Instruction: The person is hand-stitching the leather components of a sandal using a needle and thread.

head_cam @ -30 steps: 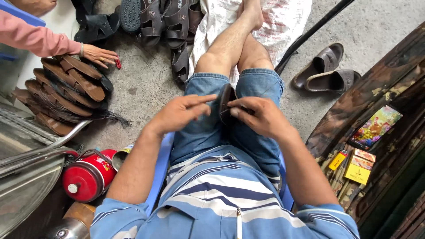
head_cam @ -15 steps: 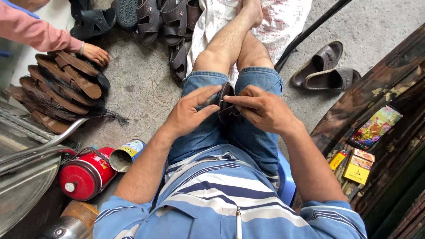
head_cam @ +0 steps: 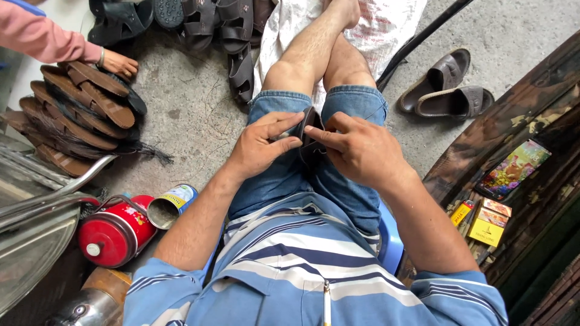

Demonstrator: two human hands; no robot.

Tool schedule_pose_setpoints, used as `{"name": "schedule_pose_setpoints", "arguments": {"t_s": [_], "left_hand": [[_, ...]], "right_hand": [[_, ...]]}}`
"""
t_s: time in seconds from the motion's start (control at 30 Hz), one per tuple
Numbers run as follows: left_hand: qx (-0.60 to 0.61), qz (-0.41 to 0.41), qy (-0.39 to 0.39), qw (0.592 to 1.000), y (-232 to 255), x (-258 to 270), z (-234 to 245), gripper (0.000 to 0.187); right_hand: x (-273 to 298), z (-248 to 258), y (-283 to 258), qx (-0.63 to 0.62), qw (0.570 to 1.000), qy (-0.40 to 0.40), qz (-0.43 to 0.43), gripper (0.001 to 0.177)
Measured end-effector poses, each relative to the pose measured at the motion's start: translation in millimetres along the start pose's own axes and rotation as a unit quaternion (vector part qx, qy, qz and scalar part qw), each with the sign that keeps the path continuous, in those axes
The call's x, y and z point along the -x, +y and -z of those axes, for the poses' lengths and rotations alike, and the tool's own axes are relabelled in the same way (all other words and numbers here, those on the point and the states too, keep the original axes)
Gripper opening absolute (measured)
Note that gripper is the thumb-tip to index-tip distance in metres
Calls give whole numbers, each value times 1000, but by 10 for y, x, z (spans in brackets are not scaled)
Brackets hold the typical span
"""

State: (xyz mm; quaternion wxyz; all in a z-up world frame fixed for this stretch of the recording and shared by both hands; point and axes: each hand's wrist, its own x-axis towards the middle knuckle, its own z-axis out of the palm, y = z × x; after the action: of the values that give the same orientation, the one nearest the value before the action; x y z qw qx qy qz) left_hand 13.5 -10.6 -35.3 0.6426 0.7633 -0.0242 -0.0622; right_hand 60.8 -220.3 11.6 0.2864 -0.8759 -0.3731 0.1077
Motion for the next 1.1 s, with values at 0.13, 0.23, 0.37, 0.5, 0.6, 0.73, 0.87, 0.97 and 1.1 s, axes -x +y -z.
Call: {"name": "schedule_pose_setpoints", "arguments": {"t_s": [0.13,0.23,0.37,0.5,0.6,0.73,0.87,0.97,1.1], "left_hand": [[19,13,-3,1000,-19,-24,-28,39],[52,52,6,997,11,-27,-63,40],[74,94,25,992,33,-24,-90,43],[66,151,53,985,48,24,-96,43],[55,244,87,964,286,65,28,23],[-67,154,-80,983,287,191,325,11],[236,165,-42,957,388,159,265,5],[279,165,-12,946,346,114,6,11],[75,93,-27,992,427,19,87,13]], "right_hand": [[-8,11,11,26,999,37,15,36],[21,-119,97,-54,994,89,15,30],[10,-288,115,-75,987,144,-2,29],[-28,-236,48,-30,987,160,-12,27],[-45,-111,-5,-54,992,115,-21,20],[1,-16,-24,-106,990,73,-59,17],[1,-45,-23,-149,984,64,-77,16],[-23,-55,-26,-133,986,58,-78,17],[-8,-31,-27,-129,986,62,-82,18]]}}
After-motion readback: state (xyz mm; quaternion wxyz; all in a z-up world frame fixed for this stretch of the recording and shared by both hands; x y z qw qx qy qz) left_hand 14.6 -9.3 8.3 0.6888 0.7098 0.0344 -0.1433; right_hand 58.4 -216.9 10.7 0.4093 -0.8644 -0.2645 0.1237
